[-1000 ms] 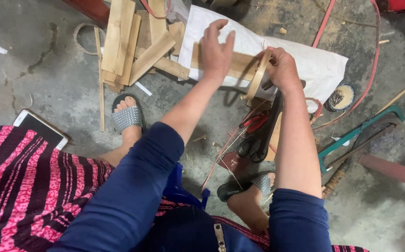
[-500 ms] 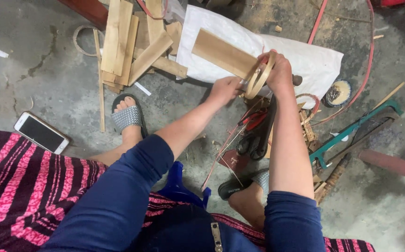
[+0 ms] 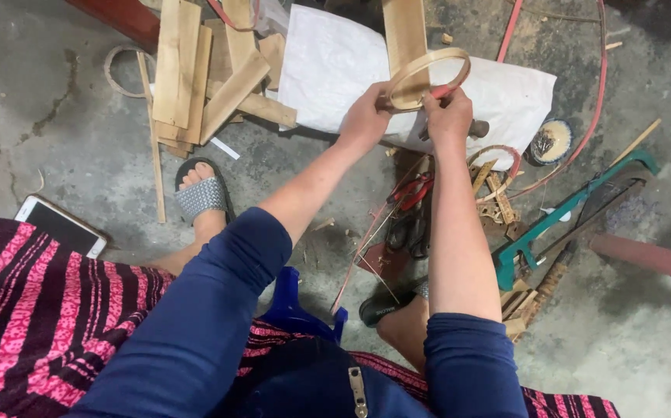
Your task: Assembling a wooden instrument component by fitting a circular hoop onto a rectangular base and securing it with a hammer.
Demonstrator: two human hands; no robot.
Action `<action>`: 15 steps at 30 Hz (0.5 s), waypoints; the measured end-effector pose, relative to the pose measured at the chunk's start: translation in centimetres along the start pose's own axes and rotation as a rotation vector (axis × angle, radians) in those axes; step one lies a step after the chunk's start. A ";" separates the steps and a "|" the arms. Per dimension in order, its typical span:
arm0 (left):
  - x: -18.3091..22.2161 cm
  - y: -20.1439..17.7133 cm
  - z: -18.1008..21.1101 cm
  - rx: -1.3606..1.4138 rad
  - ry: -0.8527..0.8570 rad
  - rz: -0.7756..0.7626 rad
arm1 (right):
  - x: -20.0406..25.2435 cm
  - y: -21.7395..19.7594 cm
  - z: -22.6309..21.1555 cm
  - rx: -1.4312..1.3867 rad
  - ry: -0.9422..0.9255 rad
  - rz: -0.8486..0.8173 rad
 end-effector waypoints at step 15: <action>-2.3 1.9 -3.6 -0.298 0.294 0.164 | 1.6 -1.6 -2.5 -0.138 0.021 -0.180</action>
Point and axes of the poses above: each hand's wrist, its own x-axis away from the middle knuckle, its own y-axis out of the palm, z = x × y, the point moved 6 cm from there along -x, towards the middle knuckle, and after that the axes turned 12 degrees about y, right-handed, at the moved point
